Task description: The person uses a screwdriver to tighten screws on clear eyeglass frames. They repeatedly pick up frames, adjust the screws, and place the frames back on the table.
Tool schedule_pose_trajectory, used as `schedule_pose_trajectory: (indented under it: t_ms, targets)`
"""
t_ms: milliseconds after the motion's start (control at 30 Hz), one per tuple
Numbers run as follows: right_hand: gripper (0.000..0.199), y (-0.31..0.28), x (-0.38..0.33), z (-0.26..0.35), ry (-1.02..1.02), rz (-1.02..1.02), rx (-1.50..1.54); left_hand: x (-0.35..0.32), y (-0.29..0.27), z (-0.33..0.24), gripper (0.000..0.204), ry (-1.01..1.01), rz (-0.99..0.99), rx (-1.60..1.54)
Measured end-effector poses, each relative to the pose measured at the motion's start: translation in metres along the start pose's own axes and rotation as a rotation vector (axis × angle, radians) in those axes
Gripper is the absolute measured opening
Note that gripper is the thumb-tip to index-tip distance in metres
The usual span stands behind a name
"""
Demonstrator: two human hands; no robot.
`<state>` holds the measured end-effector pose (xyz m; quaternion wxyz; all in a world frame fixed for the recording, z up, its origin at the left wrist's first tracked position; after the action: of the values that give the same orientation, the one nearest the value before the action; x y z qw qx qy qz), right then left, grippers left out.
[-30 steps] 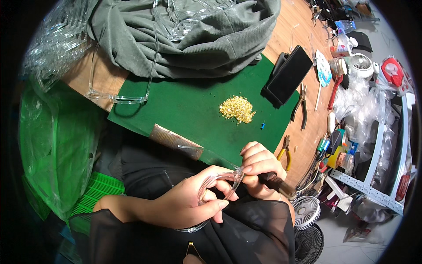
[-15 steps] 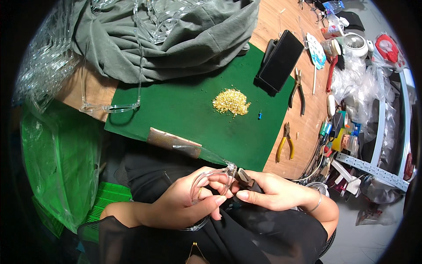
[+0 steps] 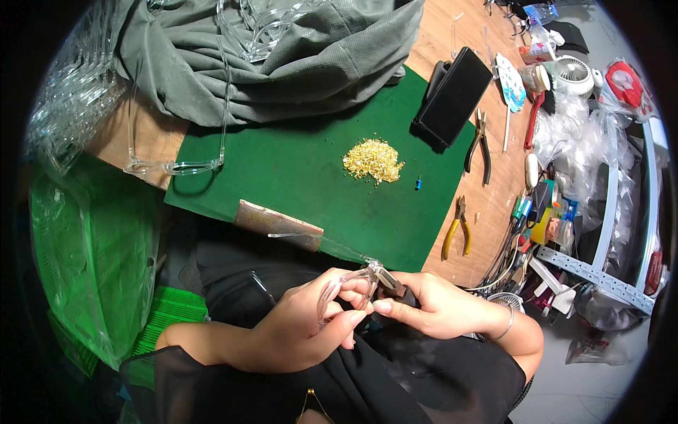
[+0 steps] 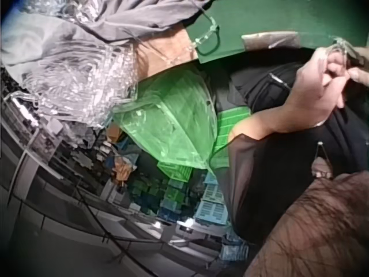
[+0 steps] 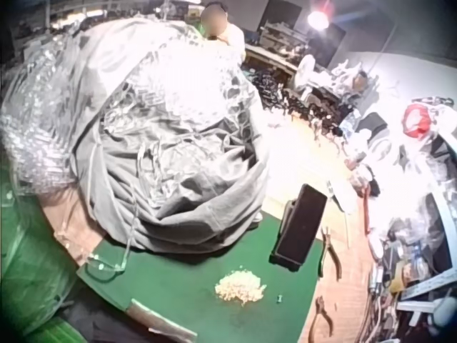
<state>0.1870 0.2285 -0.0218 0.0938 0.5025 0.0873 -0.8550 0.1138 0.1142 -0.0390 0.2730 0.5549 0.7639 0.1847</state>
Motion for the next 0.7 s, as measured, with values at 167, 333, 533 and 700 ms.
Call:
schedule_pose_trajectory:
  t_ms: [167,333,533,700]
  targets:
    - [0.035,0.006,0.006,-0.01,-0.004,-0.037,0.022,-0.003,0.002,-0.002,0.025,-0.021,-0.039,0.146]
    - [0.032,0.004,0.008,-0.009,-0.061,-0.039,0.049,0.0,-0.001,-0.004,0.025,-0.035,-0.031,0.068]
    - [0.033,0.004,0.002,0.006,-0.073,0.324,0.239,0.001,-0.002,-0.011,0.028,-0.009,0.019,-0.025]
    - [0.028,0.003,0.004,0.004,-0.14,0.211,0.207,-0.003,-0.002,-0.005,0.029,0.009,-0.006,-0.068]
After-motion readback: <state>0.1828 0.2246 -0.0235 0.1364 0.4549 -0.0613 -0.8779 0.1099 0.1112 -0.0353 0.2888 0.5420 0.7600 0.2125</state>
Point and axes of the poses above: each hand's wrist, its own x-axis towards the middle knuckle, its own y-axis out of the palm, z = x × y, the point moved 6 cm from there along x, towards the middle knuckle, and after that the axes turned 12 degrees about y, right-handed, at the moved point
